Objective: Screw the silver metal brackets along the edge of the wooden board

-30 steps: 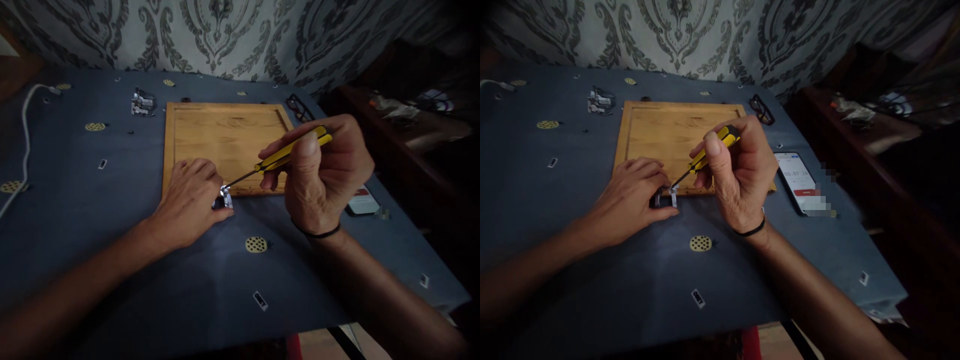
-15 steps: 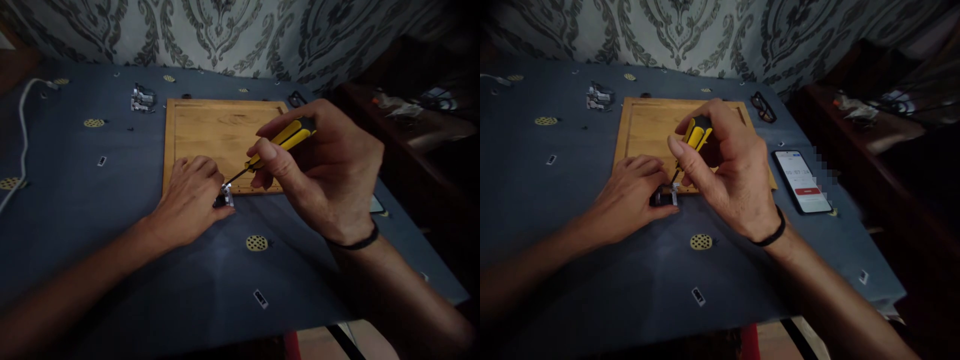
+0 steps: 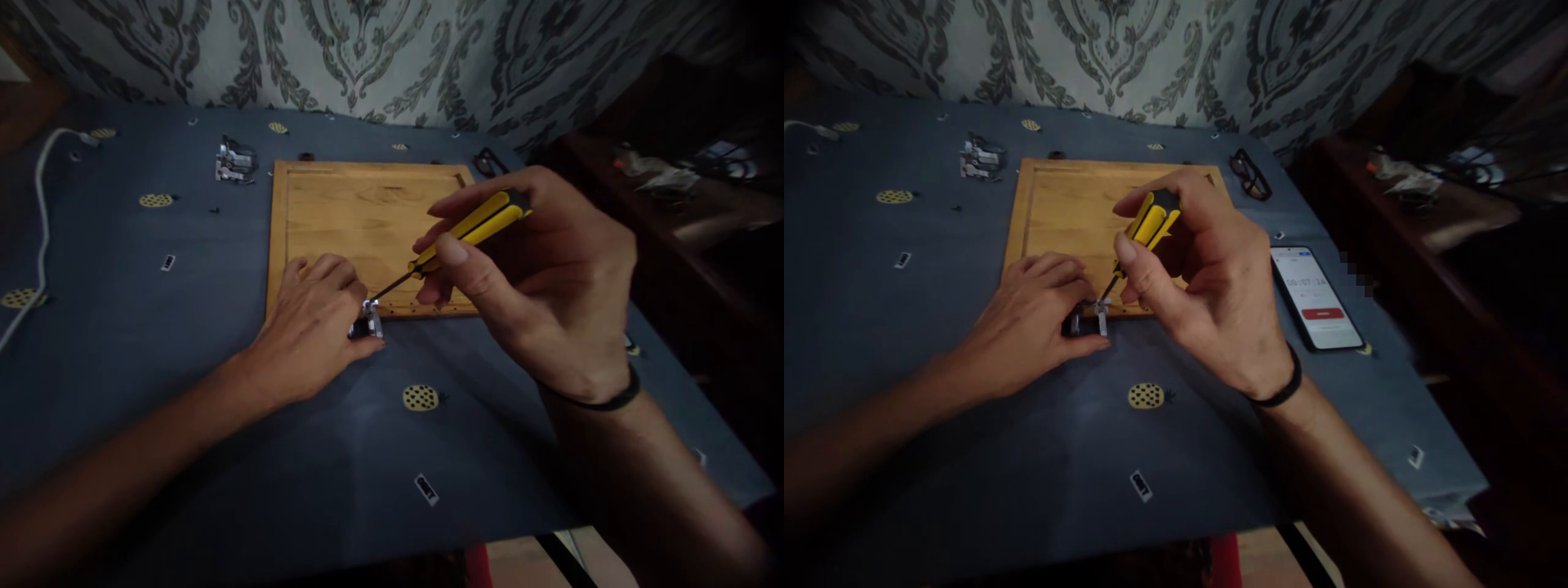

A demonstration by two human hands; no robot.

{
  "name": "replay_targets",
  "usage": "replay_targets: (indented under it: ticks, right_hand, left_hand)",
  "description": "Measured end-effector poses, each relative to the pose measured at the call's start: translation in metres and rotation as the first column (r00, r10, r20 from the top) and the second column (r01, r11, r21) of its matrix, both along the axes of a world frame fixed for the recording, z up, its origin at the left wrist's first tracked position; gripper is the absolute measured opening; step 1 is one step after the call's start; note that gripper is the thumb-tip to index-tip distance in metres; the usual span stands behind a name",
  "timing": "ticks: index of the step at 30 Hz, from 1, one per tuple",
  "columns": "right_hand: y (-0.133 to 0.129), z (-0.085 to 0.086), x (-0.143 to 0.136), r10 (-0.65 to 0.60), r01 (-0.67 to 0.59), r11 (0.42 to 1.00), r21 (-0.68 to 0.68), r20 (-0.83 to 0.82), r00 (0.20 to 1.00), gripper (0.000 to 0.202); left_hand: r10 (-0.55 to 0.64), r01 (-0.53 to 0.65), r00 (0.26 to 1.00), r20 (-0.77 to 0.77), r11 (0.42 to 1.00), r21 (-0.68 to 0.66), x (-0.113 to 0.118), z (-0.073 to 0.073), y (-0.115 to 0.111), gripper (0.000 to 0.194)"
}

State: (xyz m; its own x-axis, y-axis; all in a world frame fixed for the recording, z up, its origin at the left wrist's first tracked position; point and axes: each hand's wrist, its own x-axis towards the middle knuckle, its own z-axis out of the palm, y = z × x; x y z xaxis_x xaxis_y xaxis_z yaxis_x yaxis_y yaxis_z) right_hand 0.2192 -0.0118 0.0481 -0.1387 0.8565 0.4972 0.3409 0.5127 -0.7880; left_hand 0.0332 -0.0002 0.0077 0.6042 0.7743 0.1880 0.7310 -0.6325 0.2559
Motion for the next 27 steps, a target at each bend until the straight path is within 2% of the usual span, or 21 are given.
replay_targets:
  ticks: [7,14,21,27]
  right_hand:
    - [0.004,0.002,-0.003,0.015,-0.015,0.999,-0.031,-0.027,1.000,0.014]
    - [0.013,-0.004,-0.012,0.051,-0.051,0.999,0.004,-0.106,0.993,0.029]
    - [0.011,-0.007,-0.006,0.085,-0.089,0.995,-0.043,-0.096,0.992,0.023]
    - [0.011,-0.016,-0.006,0.064,-0.063,0.998,0.008,-0.171,0.983,0.017]
  left_hand:
    - [-0.006,0.006,1.000,-0.008,1.000,-0.009,0.000,0.001,0.000,0.029]
    - [-0.018,0.018,1.000,-0.003,1.000,-0.003,0.000,0.002,-0.001,0.027]
    - [-0.010,0.009,1.000,-0.013,1.000,-0.010,0.000,0.002,-0.001,0.027]
    - [-0.015,0.015,1.000,-0.005,1.000,-0.003,-0.001,0.001,-0.001,0.030]
